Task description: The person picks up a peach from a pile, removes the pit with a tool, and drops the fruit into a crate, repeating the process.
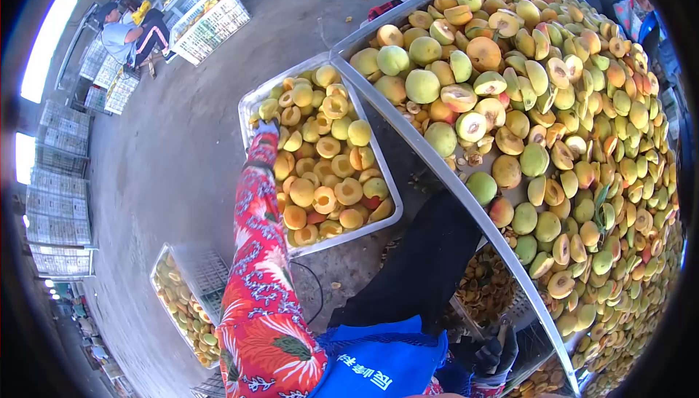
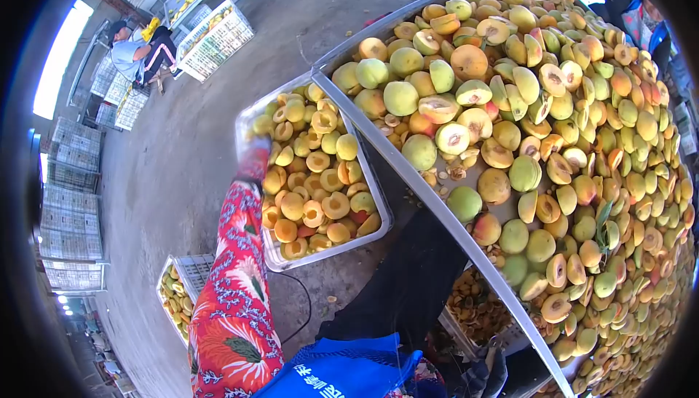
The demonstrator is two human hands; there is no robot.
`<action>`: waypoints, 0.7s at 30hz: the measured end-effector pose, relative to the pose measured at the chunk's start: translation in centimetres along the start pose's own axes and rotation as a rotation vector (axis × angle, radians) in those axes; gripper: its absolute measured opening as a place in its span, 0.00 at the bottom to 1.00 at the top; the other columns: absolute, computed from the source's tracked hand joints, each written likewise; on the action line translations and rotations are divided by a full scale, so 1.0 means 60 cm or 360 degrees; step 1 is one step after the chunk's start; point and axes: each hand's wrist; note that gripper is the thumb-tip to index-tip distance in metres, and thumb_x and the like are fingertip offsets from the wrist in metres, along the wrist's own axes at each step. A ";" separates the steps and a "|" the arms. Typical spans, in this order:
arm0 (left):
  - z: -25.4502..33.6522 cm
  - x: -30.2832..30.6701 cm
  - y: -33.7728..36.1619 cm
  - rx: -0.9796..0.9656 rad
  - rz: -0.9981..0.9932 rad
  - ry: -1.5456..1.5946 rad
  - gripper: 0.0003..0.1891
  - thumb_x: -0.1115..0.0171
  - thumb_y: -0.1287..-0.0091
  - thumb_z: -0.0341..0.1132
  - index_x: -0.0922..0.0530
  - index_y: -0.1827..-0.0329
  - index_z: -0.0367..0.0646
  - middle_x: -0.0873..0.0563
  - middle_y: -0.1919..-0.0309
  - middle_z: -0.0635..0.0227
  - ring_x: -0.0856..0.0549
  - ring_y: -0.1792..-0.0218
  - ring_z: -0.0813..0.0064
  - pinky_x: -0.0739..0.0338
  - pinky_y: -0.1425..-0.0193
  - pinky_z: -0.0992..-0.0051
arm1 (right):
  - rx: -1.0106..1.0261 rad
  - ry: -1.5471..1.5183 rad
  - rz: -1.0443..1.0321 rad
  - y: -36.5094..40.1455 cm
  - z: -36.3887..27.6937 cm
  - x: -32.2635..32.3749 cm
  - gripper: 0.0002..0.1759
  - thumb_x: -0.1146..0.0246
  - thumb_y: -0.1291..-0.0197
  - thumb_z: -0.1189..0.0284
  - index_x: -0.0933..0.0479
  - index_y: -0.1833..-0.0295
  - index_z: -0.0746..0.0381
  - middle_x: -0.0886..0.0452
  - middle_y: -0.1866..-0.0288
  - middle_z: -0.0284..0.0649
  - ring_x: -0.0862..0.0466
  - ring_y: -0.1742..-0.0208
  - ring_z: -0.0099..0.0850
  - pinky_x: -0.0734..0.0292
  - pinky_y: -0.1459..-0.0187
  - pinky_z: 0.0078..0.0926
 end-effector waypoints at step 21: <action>0.438 0.364 0.376 -0.1354 0.0807 0.1008 0.21 0.46 0.29 0.36 0.30 0.36 0.37 0.21 0.43 0.51 0.20 0.44 0.54 0.26 0.40 0.62 | 0.0696 0.0996 0.0201 0.111 -0.039 0.016 0.11 0.37 0.35 0.65 0.29 0.66 0.57 0.28 0.81 0.26 0.30 0.86 0.16 0.38 0.85 0.13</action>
Point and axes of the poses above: each hand's wrist, its own y-axis away from the middle knuckle, its own x-axis out of the back of the hand, z = x × y
